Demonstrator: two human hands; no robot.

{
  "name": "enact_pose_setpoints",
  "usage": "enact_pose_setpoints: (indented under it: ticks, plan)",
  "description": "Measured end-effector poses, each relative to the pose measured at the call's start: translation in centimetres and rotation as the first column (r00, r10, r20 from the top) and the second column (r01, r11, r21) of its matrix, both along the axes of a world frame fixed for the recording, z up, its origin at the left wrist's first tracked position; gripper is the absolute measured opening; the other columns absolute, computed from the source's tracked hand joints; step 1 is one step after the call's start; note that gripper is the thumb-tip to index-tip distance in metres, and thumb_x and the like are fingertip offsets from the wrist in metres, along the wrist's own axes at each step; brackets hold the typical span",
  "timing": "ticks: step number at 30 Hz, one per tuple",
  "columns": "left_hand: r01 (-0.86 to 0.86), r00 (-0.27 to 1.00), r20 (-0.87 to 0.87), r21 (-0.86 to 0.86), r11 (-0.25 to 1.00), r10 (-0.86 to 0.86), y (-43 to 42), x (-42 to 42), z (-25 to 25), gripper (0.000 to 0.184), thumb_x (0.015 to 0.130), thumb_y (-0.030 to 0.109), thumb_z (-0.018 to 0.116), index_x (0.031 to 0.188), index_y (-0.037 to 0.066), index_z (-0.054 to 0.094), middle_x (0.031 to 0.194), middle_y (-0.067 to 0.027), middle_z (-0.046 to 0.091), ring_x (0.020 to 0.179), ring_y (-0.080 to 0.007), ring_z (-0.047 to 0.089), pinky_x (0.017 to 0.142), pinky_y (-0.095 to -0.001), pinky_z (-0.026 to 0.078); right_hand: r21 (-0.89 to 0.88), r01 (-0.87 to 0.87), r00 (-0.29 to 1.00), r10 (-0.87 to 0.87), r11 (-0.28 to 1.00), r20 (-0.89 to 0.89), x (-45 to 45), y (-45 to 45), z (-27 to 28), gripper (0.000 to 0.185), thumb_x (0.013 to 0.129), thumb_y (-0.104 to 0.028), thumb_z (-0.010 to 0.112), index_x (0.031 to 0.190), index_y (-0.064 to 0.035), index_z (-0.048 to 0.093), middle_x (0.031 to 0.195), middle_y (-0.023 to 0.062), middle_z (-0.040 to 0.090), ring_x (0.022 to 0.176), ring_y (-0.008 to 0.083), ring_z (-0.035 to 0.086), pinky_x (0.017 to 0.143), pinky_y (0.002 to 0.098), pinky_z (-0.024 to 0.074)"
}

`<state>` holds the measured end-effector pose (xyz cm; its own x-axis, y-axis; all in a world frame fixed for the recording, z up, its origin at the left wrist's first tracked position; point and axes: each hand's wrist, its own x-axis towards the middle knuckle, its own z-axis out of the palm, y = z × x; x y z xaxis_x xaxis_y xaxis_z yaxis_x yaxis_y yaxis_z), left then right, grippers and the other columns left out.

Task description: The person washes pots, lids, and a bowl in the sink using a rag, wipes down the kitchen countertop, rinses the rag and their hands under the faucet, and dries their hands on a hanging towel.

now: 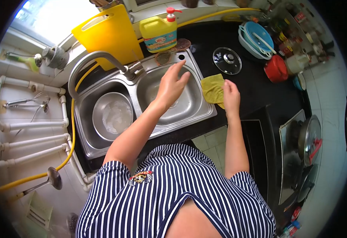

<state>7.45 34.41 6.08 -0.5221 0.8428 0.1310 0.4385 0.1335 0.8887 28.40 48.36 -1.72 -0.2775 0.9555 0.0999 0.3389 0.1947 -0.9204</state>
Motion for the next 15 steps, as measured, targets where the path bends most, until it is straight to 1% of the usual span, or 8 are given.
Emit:
enact_pose_setpoints:
  ticks: [3,4,6,7,8,10,12,15]
  plan:
    - [-0.115,0.911,0.408,0.124,0.986,0.055,-3.8,-3.1,-1.6,0.041,0.099,0.025,0.060,0.132,0.001,0.058,0.127,-0.0145,0.064,0.118,-0.0217,0.060,0.101,-0.0302,0.044,-0.085,-0.352,0.926,0.334,0.932,-0.175,-5.5,-1.9,-1.7,0.026,0.099,-0.019,0.057,0.113,0.0005,0.066,0.096,0.0103,0.071,0.089,0.0149,0.067,0.077,0.0293,0.0517]
    - [-0.151,0.827,0.558,0.105,0.983,0.067,-5.7,-4.1,-1.8,0.040,0.099,0.026,0.059,0.131,0.001,0.058,0.126,-0.0141,0.064,0.117,-0.0217,0.061,0.101,-0.0313,0.045,-0.091,-0.426,0.904,0.421,0.900,-0.072,-7.7,-2.4,-1.9,0.023,0.098,-0.018,0.058,0.110,-0.0007,0.068,0.095,0.0094,0.071,0.088,0.0140,0.067,0.076,0.0290,0.0512]
    - [-0.330,0.470,0.862,-0.029,0.943,0.191,-9.4,-5.9,-2.2,0.039,0.099,0.026,0.059,0.130,0.001,0.058,0.122,-0.0151,0.065,0.115,-0.0244,0.061,0.102,-0.0359,0.047,0.007,-0.585,0.810,0.585,0.811,-0.040,-12.7,-4.1,-0.5,0.023,0.099,-0.016,0.057,0.112,0.0001,0.068,0.098,0.0083,0.071,0.094,0.0127,0.067,0.080,0.0253,0.0506]
    - [-0.439,0.294,0.939,-0.035,0.898,0.181,-11.2,-6.8,-3.2,0.036,0.100,0.026,0.056,0.127,0.002,0.058,0.119,-0.0150,0.065,0.115,-0.0272,0.061,0.104,-0.0401,0.047,0.004,-0.608,0.794,0.608,0.794,-0.024,-15.3,-4.8,0.1,0.025,0.097,-0.020,0.059,0.109,-0.0007,0.068,0.102,0.0129,0.071,0.096,0.0236,0.066,0.082,0.0320,0.0509]
    - [-0.551,0.128,0.985,-0.025,0.834,0.115,-13.2,-8.3,-5.7,0.030,0.100,0.024,0.054,0.119,0.003,0.062,0.117,-0.0143,0.066,0.115,-0.0276,0.061,0.105,-0.0412,0.047,0.011,-0.630,0.776,0.630,0.777,-0.013,-18.0,-5.2,0.7,0.027,0.095,-0.024,0.061,0.107,-0.0014,0.068,0.105,0.0175,0.070,0.097,0.0345,0.066,0.085,0.0387,0.0512]
    - [-0.726,-0.053,0.998,-0.019,0.687,-0.028,-16.5,-9.7,-6.8,0.025,0.099,0.021,0.053,0.111,0.003,0.066,0.114,-0.0128,0.067,0.114,-0.0280,0.061,0.106,-0.0433,0.047,0.048,-0.616,0.787,0.617,0.786,-0.001,-23.6,-5.3,0.3,0.034,0.096,-0.031,0.058,0.109,-0.0003,0.066,0.109,0.0203,0.069,0.101,0.0380,0.064,0.088,0.0422,0.0499]
    - [-0.825,-0.100,0.988,-0.016,0.565,-0.117,-19.3,-10.6,-7.2,0.028,0.102,0.023,0.047,0.111,0.003,0.066,0.115,-0.0124,0.066,0.114,-0.0280,0.061,0.106,-0.0448,0.047,0.072,-0.600,0.799,0.601,0.796,0.010,-28.9,-5.7,-0.7,0.042,0.097,-0.038,0.055,0.112,0.0009,0.064,0.113,0.0230,0.067,0.106,0.0414,0.062,0.091,0.0457,0.0486]
    - [-0.868,-0.050,0.974,0.068,0.492,-0.222,-22.7,-12.0,-7.7,0.029,0.102,0.022,0.044,0.106,0.004,0.067,0.109,-0.0125,0.069,0.111,-0.0285,0.063,0.105,-0.0458,0.048,-0.142,-0.491,0.820,0.511,0.859,0.257,-34.7,-5.2,-3.2,0.071,0.096,-0.059,0.042,0.123,0.0061,0.057,0.115,0.0320,0.063,0.115,0.0475,0.056,0.097,0.0492,0.0424]
